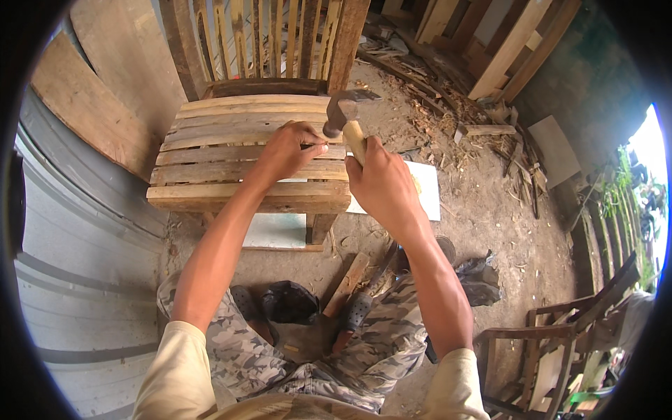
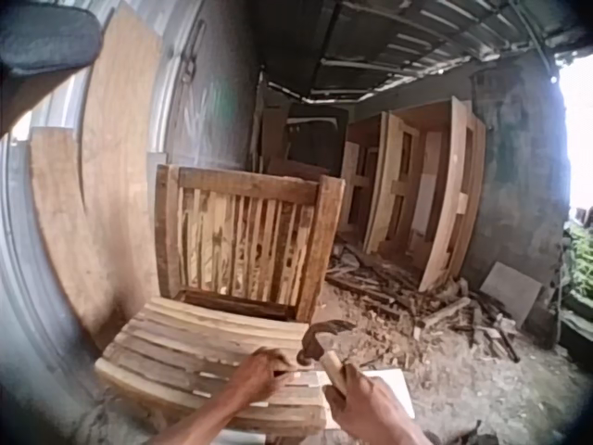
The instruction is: The person retrieves nails from a black plastic bag and uses a hammer to drive them into the slats of a wooden chair. The person repeatedly reaches for nails and hammers them into place to secure the chair seat.
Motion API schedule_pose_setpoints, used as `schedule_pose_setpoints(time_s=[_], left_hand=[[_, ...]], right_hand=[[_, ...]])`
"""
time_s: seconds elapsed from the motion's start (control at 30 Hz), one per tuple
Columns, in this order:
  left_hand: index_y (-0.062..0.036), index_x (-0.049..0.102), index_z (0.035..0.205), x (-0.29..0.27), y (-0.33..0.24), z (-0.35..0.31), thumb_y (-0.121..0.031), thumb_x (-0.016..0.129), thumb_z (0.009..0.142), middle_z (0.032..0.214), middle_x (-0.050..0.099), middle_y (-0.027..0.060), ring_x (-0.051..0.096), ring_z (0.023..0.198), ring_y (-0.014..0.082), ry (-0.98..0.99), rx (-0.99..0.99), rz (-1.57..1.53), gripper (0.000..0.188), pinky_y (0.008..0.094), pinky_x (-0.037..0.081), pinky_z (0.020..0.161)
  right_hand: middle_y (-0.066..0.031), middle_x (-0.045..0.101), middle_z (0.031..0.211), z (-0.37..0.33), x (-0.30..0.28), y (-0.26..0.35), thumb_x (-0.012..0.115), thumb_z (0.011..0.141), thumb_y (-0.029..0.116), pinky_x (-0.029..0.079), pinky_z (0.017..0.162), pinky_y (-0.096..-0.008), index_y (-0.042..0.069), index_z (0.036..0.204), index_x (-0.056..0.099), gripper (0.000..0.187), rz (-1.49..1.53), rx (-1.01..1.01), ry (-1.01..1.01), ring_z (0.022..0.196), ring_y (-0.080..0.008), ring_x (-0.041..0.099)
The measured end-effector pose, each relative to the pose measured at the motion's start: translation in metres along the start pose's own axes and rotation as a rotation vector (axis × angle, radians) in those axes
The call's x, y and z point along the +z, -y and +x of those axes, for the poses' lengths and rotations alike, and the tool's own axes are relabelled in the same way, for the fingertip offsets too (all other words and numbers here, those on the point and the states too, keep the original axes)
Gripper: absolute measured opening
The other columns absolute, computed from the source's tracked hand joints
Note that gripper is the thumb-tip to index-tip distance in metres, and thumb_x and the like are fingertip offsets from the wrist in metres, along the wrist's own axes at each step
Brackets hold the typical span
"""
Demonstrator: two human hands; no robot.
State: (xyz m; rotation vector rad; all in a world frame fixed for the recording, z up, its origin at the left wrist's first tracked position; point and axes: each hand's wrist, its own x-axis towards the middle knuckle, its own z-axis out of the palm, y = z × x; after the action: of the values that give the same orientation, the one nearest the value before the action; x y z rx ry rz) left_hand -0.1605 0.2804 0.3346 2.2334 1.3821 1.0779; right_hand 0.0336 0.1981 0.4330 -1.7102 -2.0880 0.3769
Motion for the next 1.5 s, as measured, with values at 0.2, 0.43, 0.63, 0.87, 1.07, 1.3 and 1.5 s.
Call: schedule_pose_setpoints(time_s=[0.2, 0.43, 0.63, 0.87, 1.07, 1.3, 1.5], left_hand=[[-0.0087, 0.077, 0.094, 0.005, -0.003, 0.004, -0.031, 0.073, 0.083, 0.099, 0.069, 0.0081, 0.061, 0.101, 0.0277, 0.022, -0.047, -0.005, 0.025, 0.0376, 0.047, 0.091], [-0.0092, 0.077, 0.093, 0.000, -0.002, 0.002, -0.033, 0.073, 0.083, 0.099, 0.069, 0.0078, 0.062, 0.099, 0.0266, 0.029, -0.084, -0.011, 0.026, 0.0363, 0.048, 0.090], [-0.0093, 0.077, 0.093, 0.001, 0.006, 0.002, -0.032, 0.075, 0.082, 0.101, 0.069, 0.0081, 0.063, 0.098, 0.0259, 0.007, -0.055, -0.001, 0.025, 0.0353, 0.048, 0.088], [-0.0089, 0.077, 0.094, -0.002, -0.004, 0.003, -0.028, 0.077, 0.080, 0.096, 0.070, 0.0074, 0.065, 0.090, 0.0264, 0.044, -0.131, -0.049, 0.024, 0.0348, 0.050, 0.081], [-0.0079, 0.077, 0.095, -0.001, -0.006, 0.005, -0.029, 0.077, 0.080, 0.101, 0.070, 0.0080, 0.066, 0.091, 0.0257, 0.063, -0.203, -0.072, 0.026, 0.0346, 0.050, 0.081], [-0.0063, 0.074, 0.098, -0.002, 0.001, 0.005, -0.030, 0.079, 0.079, 0.099, 0.073, 0.0103, 0.069, 0.092, 0.0251, 0.084, -0.203, -0.050, 0.031, 0.0341, 0.051, 0.082], [-0.0065, 0.074, 0.101, -0.002, -0.011, 0.004, -0.028, 0.079, 0.079, 0.099, 0.073, 0.0106, 0.068, 0.094, 0.0249, 0.105, -0.240, -0.098, 0.031, 0.0349, 0.052, 0.084]], right_hand=[[-0.0290, 0.065, 0.085, 0.001, 0.010, -0.023, 0.059, 0.095, 0.030, 0.049, 0.073, -0.0516, -0.003, 0.106, 0.054, 0.035, -0.032, -0.052, 0.004, 0.081, -0.0462, 0.065], [-0.0301, 0.064, 0.076, -0.002, 0.003, -0.007, 0.054, 0.094, 0.019, 0.050, 0.071, -0.0518, -0.007, 0.102, 0.050, 0.028, 0.064, -0.007, -0.045, 0.075, -0.0476, 0.064], [-0.0273, 0.064, 0.081, -0.004, -0.001, -0.003, 0.058, 0.096, 0.029, 0.049, 0.069, -0.0498, -0.004, 0.103, 0.052, 0.034, 0.011, -0.026, -0.078, 0.076, -0.0443, 0.064], [-0.0298, 0.063, 0.074, -0.004, 0.003, -0.010, 0.055, 0.093, 0.016, 0.050, 0.067, -0.0528, -0.007, 0.099, 0.048, 0.025, 0.014, -0.130, -0.081, 0.072, -0.0465, 0.064], [-0.0300, 0.063, 0.073, -0.006, 0.009, -0.010, 0.053, 0.092, 0.012, 0.050, 0.064, -0.0528, -0.008, 0.100, 0.048, 0.022, -0.050, -0.089, 0.026, 0.069, -0.0472, 0.063], [-0.0282, 0.064, 0.075, -0.004, 0.015, 0.000, 0.051, 0.094, 0.014, 0.052, 0.064, -0.0508, -0.010, 0.106, 0.049, 0.027, 0.034, -0.011, 0.000, 0.070, -0.0442, 0.065], [-0.0278, 0.066, 0.081, -0.007, 0.017, -0.017, 0.056, 0.093, 0.020, 0.051, 0.072, -0.0515, -0.007, 0.105, 0.052, 0.030, -0.017, -0.061, -0.061, 0.076, -0.0431, 0.066]])
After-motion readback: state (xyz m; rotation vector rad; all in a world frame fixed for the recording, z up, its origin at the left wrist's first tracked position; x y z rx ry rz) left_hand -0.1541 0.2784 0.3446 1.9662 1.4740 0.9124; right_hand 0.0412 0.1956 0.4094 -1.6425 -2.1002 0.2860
